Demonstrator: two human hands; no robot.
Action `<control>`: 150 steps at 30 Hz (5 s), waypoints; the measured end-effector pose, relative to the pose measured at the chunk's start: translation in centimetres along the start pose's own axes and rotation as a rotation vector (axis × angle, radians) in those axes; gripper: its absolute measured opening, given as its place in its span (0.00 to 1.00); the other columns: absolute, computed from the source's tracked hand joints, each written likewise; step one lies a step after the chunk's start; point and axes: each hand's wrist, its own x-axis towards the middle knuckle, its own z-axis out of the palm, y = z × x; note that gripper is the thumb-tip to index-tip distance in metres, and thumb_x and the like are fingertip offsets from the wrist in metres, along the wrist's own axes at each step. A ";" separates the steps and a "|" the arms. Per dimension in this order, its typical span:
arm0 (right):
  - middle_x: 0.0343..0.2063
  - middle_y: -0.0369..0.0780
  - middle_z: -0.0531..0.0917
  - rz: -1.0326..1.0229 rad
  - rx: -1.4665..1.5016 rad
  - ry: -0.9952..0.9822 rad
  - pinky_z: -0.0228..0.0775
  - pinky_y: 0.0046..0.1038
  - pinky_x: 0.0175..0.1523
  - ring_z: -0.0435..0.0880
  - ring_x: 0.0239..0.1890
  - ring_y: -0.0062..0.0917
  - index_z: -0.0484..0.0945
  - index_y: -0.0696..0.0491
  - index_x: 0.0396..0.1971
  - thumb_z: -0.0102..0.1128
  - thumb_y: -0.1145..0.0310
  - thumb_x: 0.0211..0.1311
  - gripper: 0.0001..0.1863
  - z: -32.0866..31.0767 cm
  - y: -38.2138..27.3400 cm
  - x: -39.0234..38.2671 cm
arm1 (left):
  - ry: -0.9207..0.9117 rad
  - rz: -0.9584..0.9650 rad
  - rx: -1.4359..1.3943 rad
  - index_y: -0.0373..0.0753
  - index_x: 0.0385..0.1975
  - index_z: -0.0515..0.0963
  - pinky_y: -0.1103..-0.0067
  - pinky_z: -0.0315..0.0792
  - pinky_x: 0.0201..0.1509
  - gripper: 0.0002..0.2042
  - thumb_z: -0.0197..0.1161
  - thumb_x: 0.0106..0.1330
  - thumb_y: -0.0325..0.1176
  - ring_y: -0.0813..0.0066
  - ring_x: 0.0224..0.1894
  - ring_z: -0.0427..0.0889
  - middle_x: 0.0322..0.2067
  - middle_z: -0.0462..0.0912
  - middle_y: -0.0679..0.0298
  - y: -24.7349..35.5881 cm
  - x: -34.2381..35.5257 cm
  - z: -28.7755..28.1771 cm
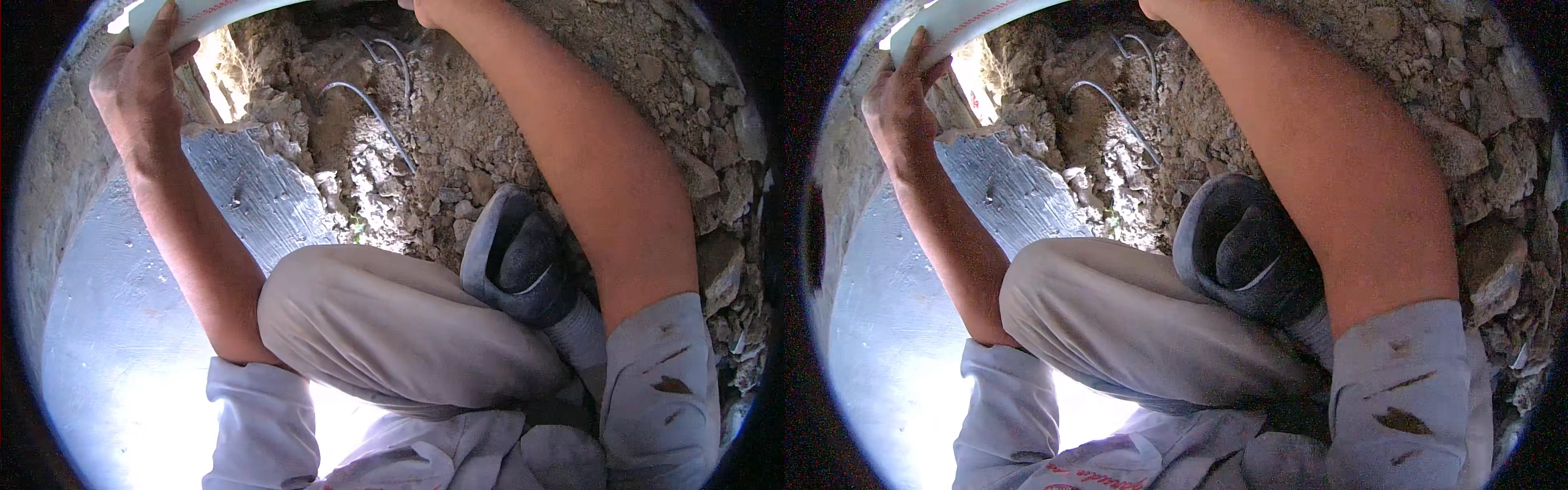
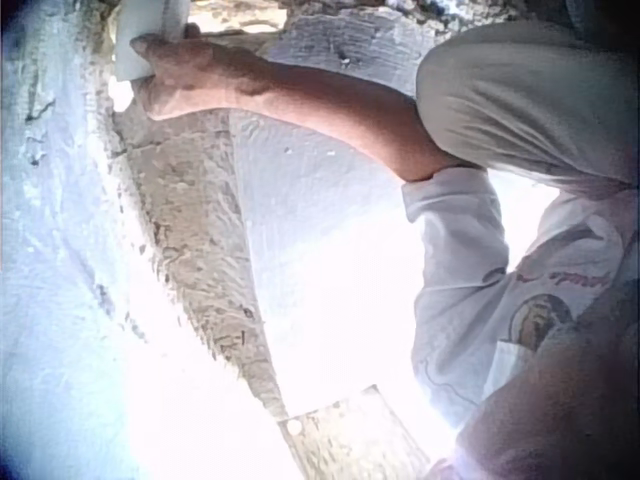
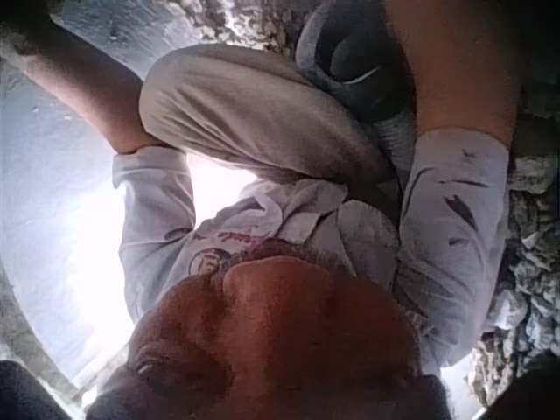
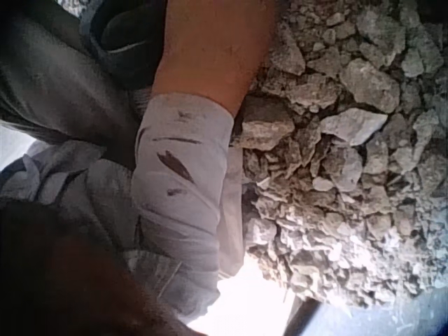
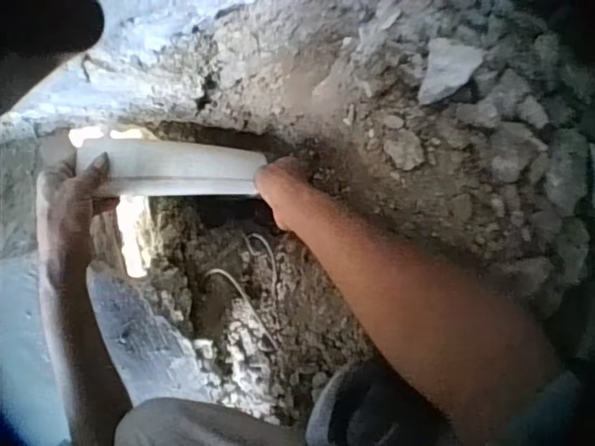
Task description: Using an angle grinder to cut and prepare a concrete wall section for PVC pipe installation.
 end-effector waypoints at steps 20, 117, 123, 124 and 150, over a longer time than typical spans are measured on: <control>0.47 0.52 0.80 -0.120 -0.070 -0.101 0.70 0.49 0.54 0.80 0.48 0.42 0.75 0.68 0.53 0.58 0.74 0.67 0.17 0.4 1.0 1.2 | -0.118 0.152 0.302 0.26 0.53 0.80 0.79 0.84 0.50 0.22 0.65 0.57 0.23 0.63 0.47 0.89 0.49 0.85 0.47 -0.2 1.0 -1.7; 0.56 0.52 0.81 -0.351 -0.523 0.044 0.79 0.39 0.57 0.83 0.55 0.40 0.75 0.63 0.58 0.53 0.65 0.76 0.20 2.3 1.4 4.3 | 0.043 0.044 -0.054 0.15 0.55 0.72 0.69 0.89 0.48 0.27 0.73 0.65 0.30 0.57 0.48 0.87 0.48 0.82 0.41 -0.2 1.6 -0.3; 0.55 0.54 0.80 -0.347 -0.567 -0.009 0.80 0.41 0.55 0.84 0.54 0.42 0.69 0.65 0.63 0.56 0.67 0.72 0.25 2.2 1.4 5.2 | -0.138 0.162 0.157 0.15 0.52 0.74 0.73 0.88 0.51 0.25 0.72 0.65 0.33 0.58 0.50 0.87 0.49 0.82 0.43 -0.4 2.0 -1.4; 0.55 0.54 0.80 -0.392 -0.636 -0.076 0.80 0.41 0.55 0.84 0.54 0.43 0.67 0.65 0.64 0.56 0.67 0.72 0.26 1.7 1.7 5.8 | -0.162 0.170 0.182 0.16 0.51 0.76 0.73 0.88 0.52 0.24 0.72 0.65 0.34 0.58 0.50 0.87 0.49 0.82 0.43 -0.6 1.8 -0.9; 0.43 0.53 0.84 -0.312 -0.406 -0.039 0.79 0.39 0.39 0.85 0.39 0.35 0.79 0.65 0.50 0.55 0.70 0.73 0.15 2.2 1.6 5.7 | -0.095 -0.058 0.103 0.19 0.53 0.78 0.74 0.82 0.57 0.25 0.75 0.64 0.33 0.63 0.51 0.85 0.47 0.84 0.49 0.7 0.4 -1.2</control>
